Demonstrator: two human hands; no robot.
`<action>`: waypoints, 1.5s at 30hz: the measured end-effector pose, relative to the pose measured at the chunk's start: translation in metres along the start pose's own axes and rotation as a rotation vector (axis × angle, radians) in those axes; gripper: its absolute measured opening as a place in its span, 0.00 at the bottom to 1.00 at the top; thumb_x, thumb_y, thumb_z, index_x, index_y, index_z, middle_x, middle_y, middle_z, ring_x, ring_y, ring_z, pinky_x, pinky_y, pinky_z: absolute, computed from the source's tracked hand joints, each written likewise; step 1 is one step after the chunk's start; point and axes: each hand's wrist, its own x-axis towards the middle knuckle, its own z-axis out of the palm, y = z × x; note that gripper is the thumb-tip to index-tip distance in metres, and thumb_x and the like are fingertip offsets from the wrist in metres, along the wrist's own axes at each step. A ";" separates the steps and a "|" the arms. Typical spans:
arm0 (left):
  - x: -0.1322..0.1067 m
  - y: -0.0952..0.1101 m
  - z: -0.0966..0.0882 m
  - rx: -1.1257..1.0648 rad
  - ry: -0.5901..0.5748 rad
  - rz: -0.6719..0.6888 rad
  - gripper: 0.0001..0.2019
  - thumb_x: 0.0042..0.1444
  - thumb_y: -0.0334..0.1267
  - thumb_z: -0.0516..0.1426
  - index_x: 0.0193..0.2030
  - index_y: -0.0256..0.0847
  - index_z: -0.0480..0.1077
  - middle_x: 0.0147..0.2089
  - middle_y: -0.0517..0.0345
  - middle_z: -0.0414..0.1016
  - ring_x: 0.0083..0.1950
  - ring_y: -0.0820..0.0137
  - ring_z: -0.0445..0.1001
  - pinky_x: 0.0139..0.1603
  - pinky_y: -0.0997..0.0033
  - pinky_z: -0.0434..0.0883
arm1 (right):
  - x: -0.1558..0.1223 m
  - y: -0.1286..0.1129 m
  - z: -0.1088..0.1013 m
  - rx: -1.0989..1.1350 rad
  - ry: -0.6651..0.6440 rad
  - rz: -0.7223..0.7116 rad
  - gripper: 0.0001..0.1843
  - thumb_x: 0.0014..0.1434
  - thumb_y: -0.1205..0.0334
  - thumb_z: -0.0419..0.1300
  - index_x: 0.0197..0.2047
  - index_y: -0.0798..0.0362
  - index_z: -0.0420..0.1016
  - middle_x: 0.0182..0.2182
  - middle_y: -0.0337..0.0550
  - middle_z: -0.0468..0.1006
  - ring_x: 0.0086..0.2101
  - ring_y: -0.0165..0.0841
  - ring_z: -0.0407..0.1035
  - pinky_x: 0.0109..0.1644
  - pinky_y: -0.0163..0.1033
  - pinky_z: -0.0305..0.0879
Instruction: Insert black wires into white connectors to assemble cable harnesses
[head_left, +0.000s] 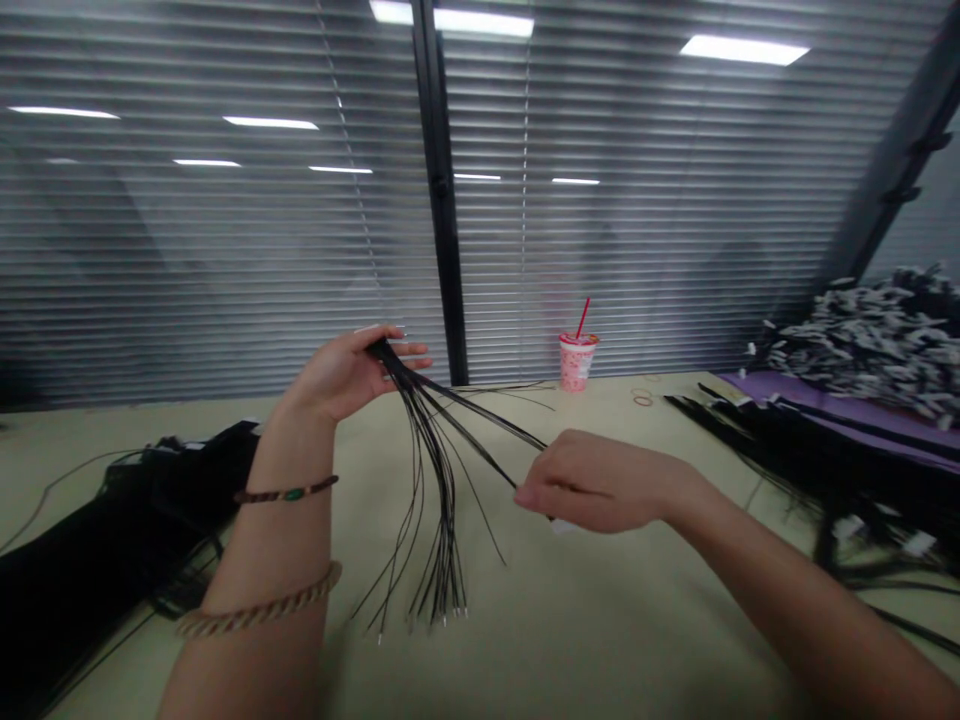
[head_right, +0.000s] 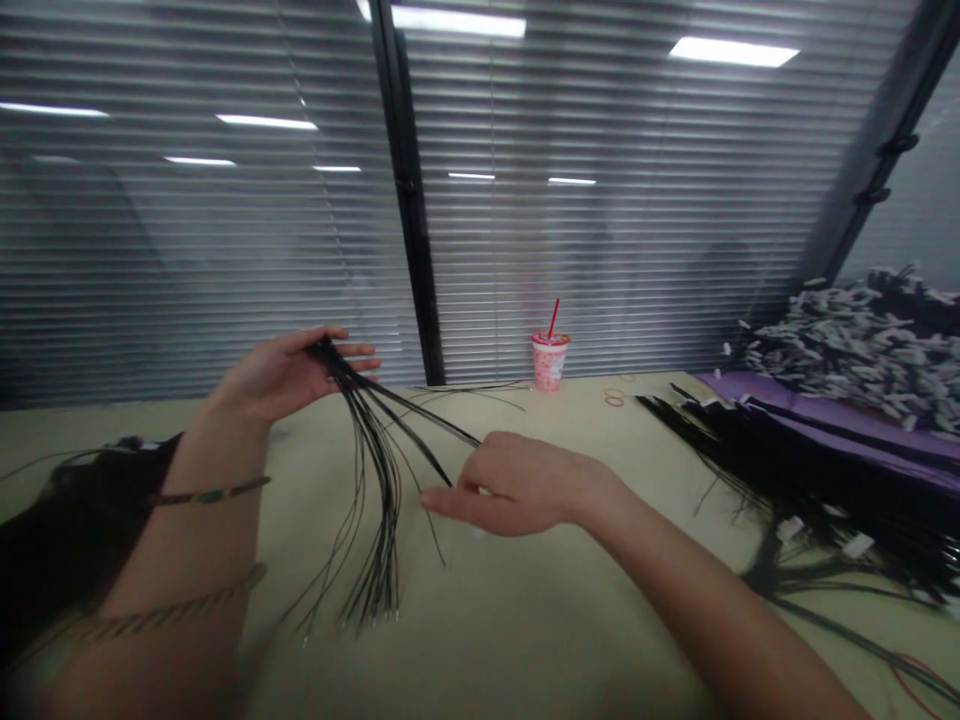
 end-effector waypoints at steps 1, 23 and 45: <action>-0.001 0.001 -0.001 0.021 -0.021 -0.002 0.09 0.54 0.33 0.46 0.35 0.35 0.66 0.35 0.44 0.75 0.41 0.55 0.73 0.43 0.49 0.67 | 0.002 -0.001 0.006 -0.131 -0.028 0.055 0.23 0.60 0.56 0.47 0.19 0.57 0.68 0.15 0.42 0.69 0.19 0.26 0.62 0.26 0.34 0.54; -0.012 -0.009 0.034 0.359 -0.268 -0.015 0.18 0.56 0.44 0.50 0.54 0.45 0.61 0.43 0.49 0.73 0.44 0.63 0.71 0.47 0.56 0.65 | 0.018 0.066 0.047 -0.154 0.577 0.516 0.40 0.57 0.56 0.49 0.64 0.57 0.29 0.62 0.55 0.37 0.61 0.45 0.29 0.57 0.57 0.44; 0.005 -0.012 0.033 0.137 -0.093 -0.127 0.18 0.59 0.40 0.40 0.35 0.34 0.67 0.25 0.48 0.75 0.28 0.64 0.74 0.32 0.64 0.70 | 0.017 0.017 0.040 -0.420 0.547 -0.231 0.13 0.54 0.64 0.52 0.43 0.52 0.70 0.50 0.47 0.66 0.53 0.36 0.55 0.57 0.50 0.47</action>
